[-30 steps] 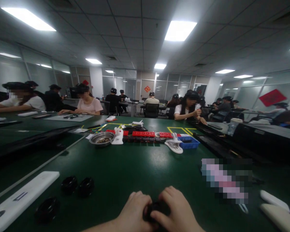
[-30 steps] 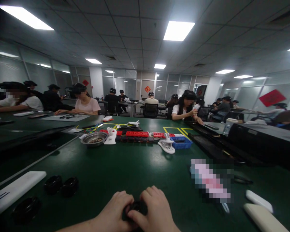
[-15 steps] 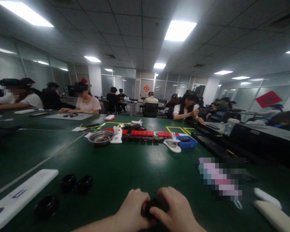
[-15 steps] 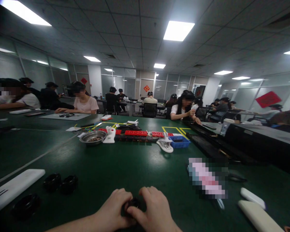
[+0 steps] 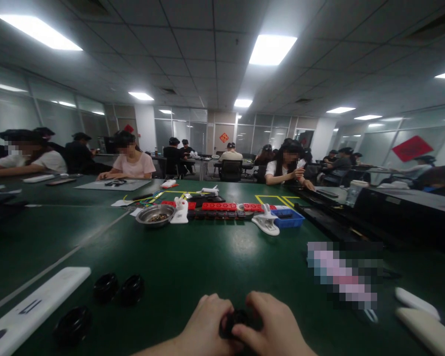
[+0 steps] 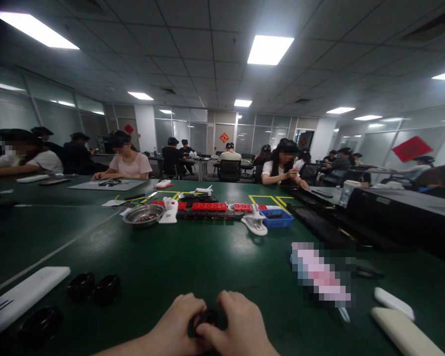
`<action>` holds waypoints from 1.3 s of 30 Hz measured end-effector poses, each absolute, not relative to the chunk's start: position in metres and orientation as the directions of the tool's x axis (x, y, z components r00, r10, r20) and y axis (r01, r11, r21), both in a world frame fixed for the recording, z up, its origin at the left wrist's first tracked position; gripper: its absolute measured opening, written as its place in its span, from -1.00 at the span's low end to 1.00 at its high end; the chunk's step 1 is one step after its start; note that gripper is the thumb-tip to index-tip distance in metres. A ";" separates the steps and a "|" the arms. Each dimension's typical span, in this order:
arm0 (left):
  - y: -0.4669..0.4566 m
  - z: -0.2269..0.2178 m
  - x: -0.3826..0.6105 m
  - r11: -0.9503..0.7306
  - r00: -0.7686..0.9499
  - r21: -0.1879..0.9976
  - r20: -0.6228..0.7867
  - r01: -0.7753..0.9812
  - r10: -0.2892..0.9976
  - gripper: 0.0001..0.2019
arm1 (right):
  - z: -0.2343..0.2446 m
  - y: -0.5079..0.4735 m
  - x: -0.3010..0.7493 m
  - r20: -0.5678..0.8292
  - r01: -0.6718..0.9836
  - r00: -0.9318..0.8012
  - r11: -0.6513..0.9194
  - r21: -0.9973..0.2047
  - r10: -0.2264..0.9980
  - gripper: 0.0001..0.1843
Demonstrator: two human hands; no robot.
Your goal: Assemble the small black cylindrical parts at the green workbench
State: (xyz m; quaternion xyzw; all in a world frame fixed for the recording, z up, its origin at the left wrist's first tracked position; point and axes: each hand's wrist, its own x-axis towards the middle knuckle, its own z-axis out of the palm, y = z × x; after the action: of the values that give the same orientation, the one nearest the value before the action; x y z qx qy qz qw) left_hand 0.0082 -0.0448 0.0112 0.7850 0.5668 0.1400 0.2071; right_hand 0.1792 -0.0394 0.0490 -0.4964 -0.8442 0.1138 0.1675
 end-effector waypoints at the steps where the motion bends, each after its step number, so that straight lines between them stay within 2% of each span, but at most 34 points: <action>1: -0.045 0.010 0.008 -0.288 0.331 0.484 -0.004 0.826 0.944 -0.76 | 0.048 -0.040 0.176 0.161 0.798 -0.472 0.498 -0.339 0.867 -0.79; 4: -0.044 0.009 0.008 -0.316 0.347 0.483 0.026 0.817 0.937 -0.80 | 0.047 -0.039 0.173 0.182 0.720 -0.584 0.609 -0.333 0.791 -0.85; 7: -0.043 0.010 0.008 -0.315 0.341 0.487 0.038 0.815 0.939 -0.75 | 0.052 -0.036 0.177 0.207 0.606 -0.677 0.694 -0.388 0.707 -0.63; 9: -0.042 0.011 0.008 -0.304 0.333 0.494 0.031 0.814 0.942 -0.70 | 0.055 -0.035 0.181 0.233 0.605 -0.657 0.686 -0.406 0.717 -0.52; 11: -0.042 0.010 0.008 -0.293 0.327 0.501 0.021 0.814 0.945 -0.68 | 0.055 -0.035 0.182 0.266 0.663 -0.579 0.635 -0.396 0.771 -0.58; 15: -0.041 0.008 0.008 -0.292 0.326 0.489 0.016 0.822 0.945 -0.70 | 0.045 -0.035 0.176 0.262 0.767 -0.485 0.550 -0.331 0.834 -0.82; 19: -0.041 0.006 0.009 -0.326 0.349 0.470 0.042 0.820 0.936 -0.73 | 0.040 -0.033 0.172 0.234 0.707 -0.584 0.628 -0.325 0.777 -0.91; 22: -0.041 0.004 0.009 -0.349 0.363 0.459 0.062 0.817 0.930 -0.74 | 0.044 -0.032 0.174 0.233 0.607 -0.671 0.702 -0.371 0.704 -0.79; 25: -0.041 0.004 0.008 -0.334 0.345 0.467 0.065 0.818 0.936 -0.70 | 0.047 -0.034 0.176 0.281 0.683 -0.567 0.633 -0.365 0.774 -0.65; 27: -0.041 0.005 0.008 -0.322 0.338 0.474 0.054 0.820 0.940 -0.70 | 0.046 -0.035 0.176 0.288 0.736 -0.519 0.592 -0.329 0.805 -0.75; 29: -0.041 0.007 0.008 -0.328 0.350 0.470 0.043 0.820 0.936 -0.71 | 0.042 -0.034 0.177 0.295 0.710 -0.566 0.637 -0.299 0.769 -0.88; 30: -0.041 0.008 0.008 -0.329 0.353 0.466 0.037 0.821 0.935 -0.71 | 0.040 -0.033 0.178 0.325 0.675 -0.595 0.676 -0.296 0.735 -0.87; 32: -0.043 0.011 0.009 -0.306 0.338 0.473 0.020 0.826 0.941 -0.69 | 0.036 -0.029 0.183 0.440 0.614 -0.575 0.719 -0.324 0.689 -0.73; 34: -0.045 0.013 0.008 -0.269 0.306 0.490 0.006 0.829 0.952 -0.66 | 0.034 -0.025 0.189 0.555 0.605 -0.430 0.683 -0.408 0.712 -0.56; 37: -0.046 0.013 0.008 -0.262 0.297 0.504 0.010 0.823 0.955 -0.64 | 0.033 -0.019 0.198 0.594 0.625 -0.215 0.577 -0.526 0.775 -0.54; 39: -0.046 0.013 0.007 -0.272 0.304 0.505 0.020 0.819 0.952 -0.65 | 0.033 -0.019 0.200 0.613 0.649 -0.223 0.585 -0.487 0.758 -0.50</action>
State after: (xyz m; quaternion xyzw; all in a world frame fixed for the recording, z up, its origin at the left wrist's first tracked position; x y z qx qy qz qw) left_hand 0.0070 -0.0464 0.0128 0.7809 0.5672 0.1621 0.2054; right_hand 0.1996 -0.0185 0.0335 -0.4513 -0.7794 0.0637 0.4300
